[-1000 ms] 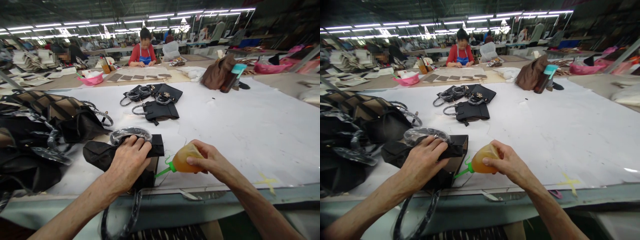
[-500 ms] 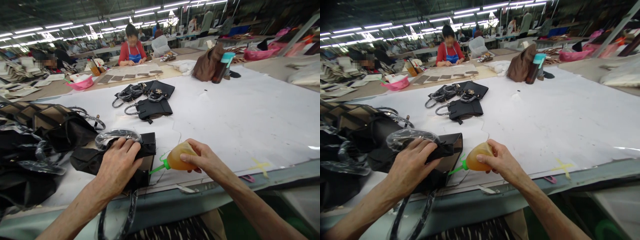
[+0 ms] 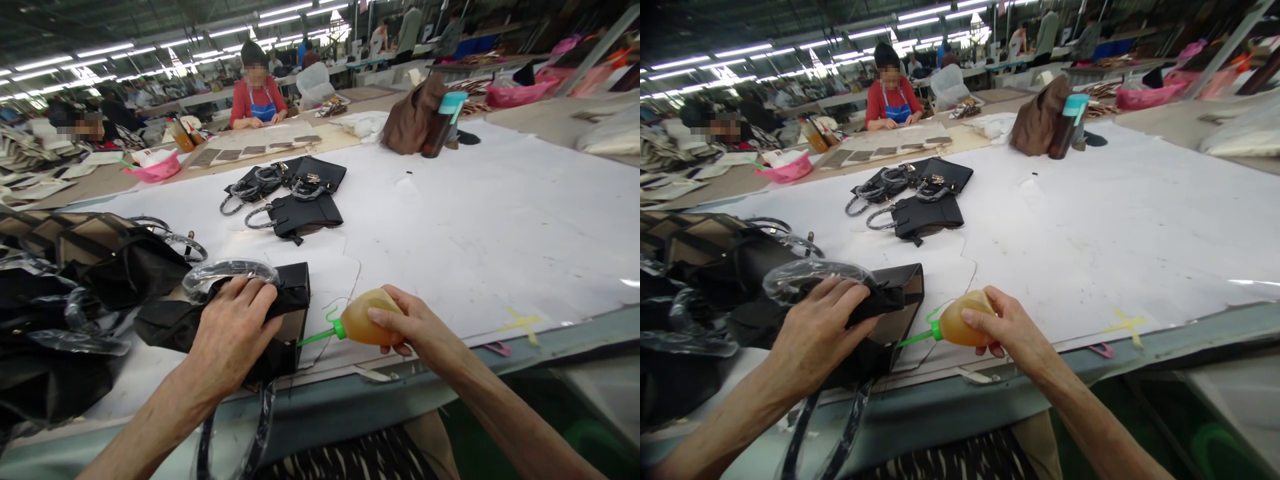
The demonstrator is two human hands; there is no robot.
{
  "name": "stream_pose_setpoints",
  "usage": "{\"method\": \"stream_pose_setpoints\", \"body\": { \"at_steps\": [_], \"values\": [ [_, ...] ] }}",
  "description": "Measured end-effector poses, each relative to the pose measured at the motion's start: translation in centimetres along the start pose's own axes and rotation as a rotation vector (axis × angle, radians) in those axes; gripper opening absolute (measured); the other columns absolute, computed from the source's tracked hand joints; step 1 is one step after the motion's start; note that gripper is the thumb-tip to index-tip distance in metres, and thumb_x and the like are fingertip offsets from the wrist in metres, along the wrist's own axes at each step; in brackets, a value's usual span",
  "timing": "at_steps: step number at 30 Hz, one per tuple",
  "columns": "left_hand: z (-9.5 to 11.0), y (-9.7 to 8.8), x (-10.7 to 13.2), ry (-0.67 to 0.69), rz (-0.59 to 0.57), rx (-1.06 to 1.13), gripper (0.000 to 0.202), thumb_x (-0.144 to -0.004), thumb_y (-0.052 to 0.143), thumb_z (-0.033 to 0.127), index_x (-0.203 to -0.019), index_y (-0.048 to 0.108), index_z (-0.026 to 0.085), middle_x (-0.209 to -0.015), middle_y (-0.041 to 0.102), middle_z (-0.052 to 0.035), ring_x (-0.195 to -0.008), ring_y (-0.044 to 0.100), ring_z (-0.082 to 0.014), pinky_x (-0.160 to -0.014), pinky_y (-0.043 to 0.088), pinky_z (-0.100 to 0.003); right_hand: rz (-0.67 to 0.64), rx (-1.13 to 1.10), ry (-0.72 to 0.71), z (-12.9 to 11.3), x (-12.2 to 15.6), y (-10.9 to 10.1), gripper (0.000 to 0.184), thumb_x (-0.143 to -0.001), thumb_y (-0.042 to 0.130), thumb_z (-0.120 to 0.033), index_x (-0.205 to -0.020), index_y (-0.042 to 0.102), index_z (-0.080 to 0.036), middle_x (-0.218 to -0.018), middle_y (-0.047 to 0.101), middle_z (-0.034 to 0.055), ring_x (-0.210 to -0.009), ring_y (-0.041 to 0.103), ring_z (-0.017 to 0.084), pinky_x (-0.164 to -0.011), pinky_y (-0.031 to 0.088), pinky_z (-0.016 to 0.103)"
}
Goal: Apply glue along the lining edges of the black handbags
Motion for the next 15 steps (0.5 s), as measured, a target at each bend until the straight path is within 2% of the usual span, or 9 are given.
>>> {"method": "stream_pose_setpoints", "body": {
  "at_steps": [6,10,15],
  "values": [
    [0.0,0.2,-0.2,-0.001,0.002,-0.004,0.009,-0.078,0.059,0.019,-0.082,0.050,0.018,-0.087,0.060,-0.0052,-0.088,0.051,-0.0257,-0.073,0.049,-0.039,0.004,-0.058,0.001,1.2,-0.1,0.2,0.031,-0.080,0.064,-0.042,-0.088,0.050,-0.015,-0.067,0.055,-0.0002,-0.046,0.055,0.012,-0.032,0.022,0.013],
    [0.0,0.2,-0.2,-0.001,-0.003,-0.003,0.009,-0.077,0.059,0.019,-0.082,0.050,0.018,-0.088,0.060,-0.0054,-0.088,0.051,-0.0257,-0.073,0.049,-0.039,-0.001,-0.091,0.021,1.8,0.3,0.3,0.031,-0.082,0.063,-0.043,-0.089,0.051,-0.016,-0.066,0.054,-0.0013,-0.042,0.052,0.010,-0.033,0.026,0.014],
    [0.0,0.2,-0.3,-0.013,-0.006,0.003,0.011,-0.077,0.060,0.019,-0.081,0.051,0.018,-0.086,0.060,-0.0050,-0.087,0.051,-0.0254,-0.071,0.049,-0.038,-0.015,-0.102,0.064,2.5,1.0,0.2,0.034,-0.082,0.062,-0.045,-0.093,0.051,-0.015,-0.069,0.058,0.0015,-0.043,0.052,0.010,-0.032,0.025,0.014]
  ]
}}
Point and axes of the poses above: each hand's wrist, its own x-axis away from the middle knuckle, its own y-axis out of the palm, z = x × y, the point moved 4 cm from there along -x, towards the middle knuckle
